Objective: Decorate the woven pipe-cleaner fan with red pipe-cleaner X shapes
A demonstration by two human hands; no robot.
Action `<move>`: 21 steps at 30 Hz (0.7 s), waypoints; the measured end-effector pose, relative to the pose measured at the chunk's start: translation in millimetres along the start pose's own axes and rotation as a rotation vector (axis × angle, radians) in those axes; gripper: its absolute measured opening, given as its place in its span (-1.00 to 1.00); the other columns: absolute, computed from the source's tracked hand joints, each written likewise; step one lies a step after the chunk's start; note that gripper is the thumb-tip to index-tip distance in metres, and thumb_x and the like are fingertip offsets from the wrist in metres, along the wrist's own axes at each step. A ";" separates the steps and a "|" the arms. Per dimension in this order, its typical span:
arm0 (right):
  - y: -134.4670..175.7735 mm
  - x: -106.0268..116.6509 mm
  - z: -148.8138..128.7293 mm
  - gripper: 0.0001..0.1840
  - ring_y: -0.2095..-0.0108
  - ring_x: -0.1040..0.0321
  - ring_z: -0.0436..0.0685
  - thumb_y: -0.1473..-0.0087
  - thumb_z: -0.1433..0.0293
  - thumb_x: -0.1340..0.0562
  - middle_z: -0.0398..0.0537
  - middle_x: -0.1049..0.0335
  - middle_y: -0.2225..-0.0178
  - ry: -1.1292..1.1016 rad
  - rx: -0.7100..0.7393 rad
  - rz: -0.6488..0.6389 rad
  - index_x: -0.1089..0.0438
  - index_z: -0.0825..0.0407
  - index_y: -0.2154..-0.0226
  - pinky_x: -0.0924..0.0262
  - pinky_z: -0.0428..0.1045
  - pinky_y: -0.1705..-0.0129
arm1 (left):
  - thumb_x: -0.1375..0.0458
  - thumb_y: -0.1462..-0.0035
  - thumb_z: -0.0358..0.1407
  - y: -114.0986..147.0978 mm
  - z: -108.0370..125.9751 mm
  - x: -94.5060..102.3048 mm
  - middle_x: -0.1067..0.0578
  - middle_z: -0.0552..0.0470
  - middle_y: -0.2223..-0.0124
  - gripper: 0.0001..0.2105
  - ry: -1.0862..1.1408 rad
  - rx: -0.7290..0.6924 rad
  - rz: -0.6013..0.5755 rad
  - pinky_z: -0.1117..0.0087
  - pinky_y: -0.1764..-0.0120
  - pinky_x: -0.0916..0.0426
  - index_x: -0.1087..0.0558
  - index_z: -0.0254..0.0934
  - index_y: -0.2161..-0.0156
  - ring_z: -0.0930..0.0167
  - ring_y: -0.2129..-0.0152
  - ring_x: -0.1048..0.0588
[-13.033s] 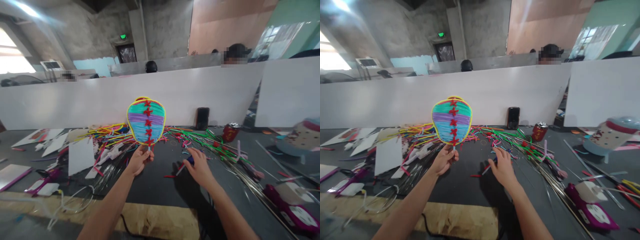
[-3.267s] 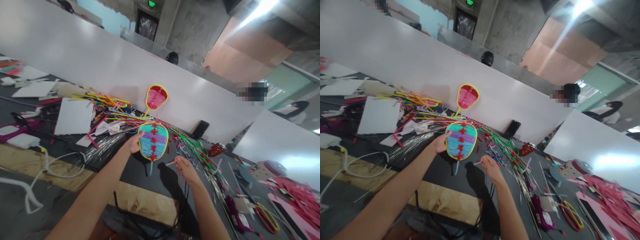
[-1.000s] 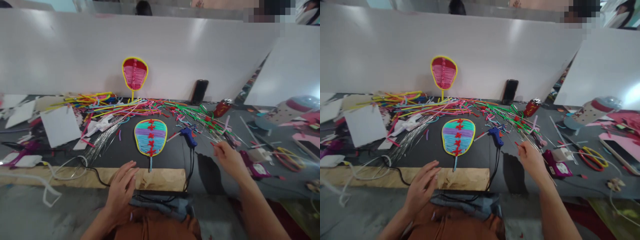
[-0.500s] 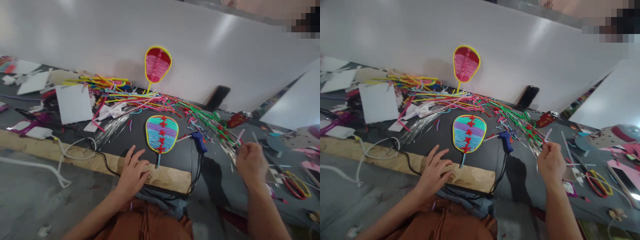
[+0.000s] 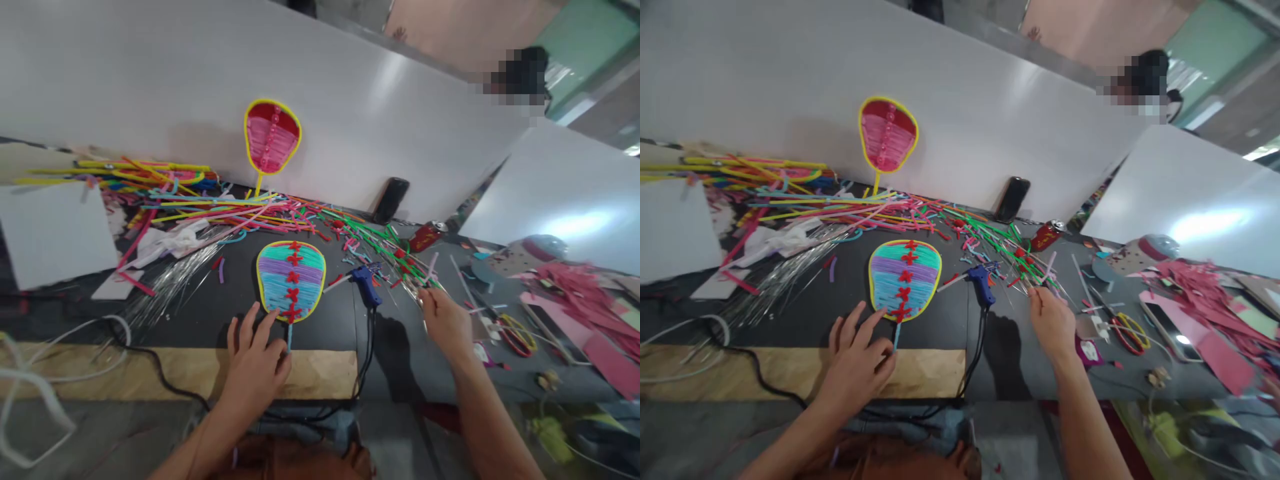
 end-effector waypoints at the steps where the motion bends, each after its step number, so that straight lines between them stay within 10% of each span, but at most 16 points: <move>1: 0.6 0.0 -0.5 -0.65 0.61 -0.19 0.07 -0.17 0.26 0.02 -0.08 -0.31 0.63 -0.029 0.002 0.028 -0.39 0.03 0.44 0.09 -0.06 0.53 | -0.13 0.01 -0.37 -0.5 -1.8 -0.4 -0.37 -0.07 -0.11 -0.88 0.001 -0.001 0.011 -0.20 -0.09 0.01 -0.41 -0.21 0.54 0.00 -0.19 -0.07; 11: 13.9 -9.3 1.2 -0.61 0.56 -0.10 0.05 -0.05 0.31 -0.03 -0.20 -0.03 0.73 -0.201 -0.022 0.267 0.03 -0.04 0.73 -0.08 -0.03 0.31 | -0.15 -0.02 -0.31 -10.6 -25.0 -4.9 -0.35 -0.10 -0.06 -0.88 0.067 -0.006 0.120 -0.07 -0.05 -0.18 -0.44 -0.19 0.51 0.02 -0.17 -0.09; 21: 0.7 -16.1 -12.2 -0.60 0.68 0.16 -0.06 0.00 0.34 -0.04 -0.29 0.21 0.72 -0.348 0.018 0.277 0.17 -0.04 0.73 0.09 -0.09 0.55 | -0.15 -0.03 -0.35 -5.4 -31.4 -12.8 -0.31 -0.12 -0.07 -0.91 0.099 -0.047 0.087 -0.10 -0.07 -0.17 -0.44 -0.21 0.48 0.02 -0.20 -0.01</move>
Point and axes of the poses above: each hand's wrist, its own y-axis away from the middle knuckle, its own x-axis out of the back of the hand, z = x × y, the point moved 2 cm from there along -y, towards the middle knuckle
